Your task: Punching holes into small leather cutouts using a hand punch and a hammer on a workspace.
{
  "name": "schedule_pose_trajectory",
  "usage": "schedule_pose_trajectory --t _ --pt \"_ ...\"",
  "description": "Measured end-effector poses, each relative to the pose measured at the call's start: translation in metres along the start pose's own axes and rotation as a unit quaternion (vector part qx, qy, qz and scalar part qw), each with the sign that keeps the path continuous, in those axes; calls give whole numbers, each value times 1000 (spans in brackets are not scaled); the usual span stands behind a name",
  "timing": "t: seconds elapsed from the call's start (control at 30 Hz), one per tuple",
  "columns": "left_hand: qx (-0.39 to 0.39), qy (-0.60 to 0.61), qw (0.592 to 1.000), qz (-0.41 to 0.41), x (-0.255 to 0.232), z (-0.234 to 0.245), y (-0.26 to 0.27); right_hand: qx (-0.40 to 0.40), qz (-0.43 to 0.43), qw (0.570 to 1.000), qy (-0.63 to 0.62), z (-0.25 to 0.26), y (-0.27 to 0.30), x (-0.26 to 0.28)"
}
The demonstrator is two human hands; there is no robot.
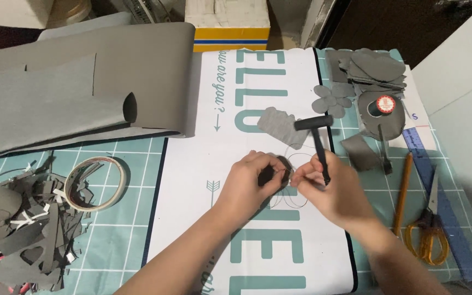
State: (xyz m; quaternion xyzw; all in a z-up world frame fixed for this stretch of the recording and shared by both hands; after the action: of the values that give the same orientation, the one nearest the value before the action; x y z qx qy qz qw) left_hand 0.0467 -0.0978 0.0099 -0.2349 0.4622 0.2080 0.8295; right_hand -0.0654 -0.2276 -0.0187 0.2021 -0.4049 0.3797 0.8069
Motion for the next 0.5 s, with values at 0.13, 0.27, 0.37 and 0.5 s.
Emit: schedule_pose_trajectory --t 0.13,0.27,0.37,0.5 --pt "-2 -5 1000 8 7 -4 0 9 -105 978 -178 11 3 -13" --pt "4 0 1000 13 8 -4 0 4 -56 979 -197 38 -5 -11" --pt "-10 43 999 -14 13 -6 2 -8 40 999 34 63 -16 -6" --pt "-31 95 993 -56 11 -5 3 -96 237 954 158 85 -23 5"
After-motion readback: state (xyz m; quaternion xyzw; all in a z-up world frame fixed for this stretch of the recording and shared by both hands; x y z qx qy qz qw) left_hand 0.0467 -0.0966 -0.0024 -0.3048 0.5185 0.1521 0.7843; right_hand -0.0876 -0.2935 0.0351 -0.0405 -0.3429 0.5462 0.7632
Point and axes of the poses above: each hand's wrist, its own y-axis away from the middle knuckle, its own z-axis out of the back of the hand, x = y × z, the point moved 8 cm from there along -y, towards the middle knuckle, and after that the axes turned 3 degrees about -x, right-handed, at the moved point
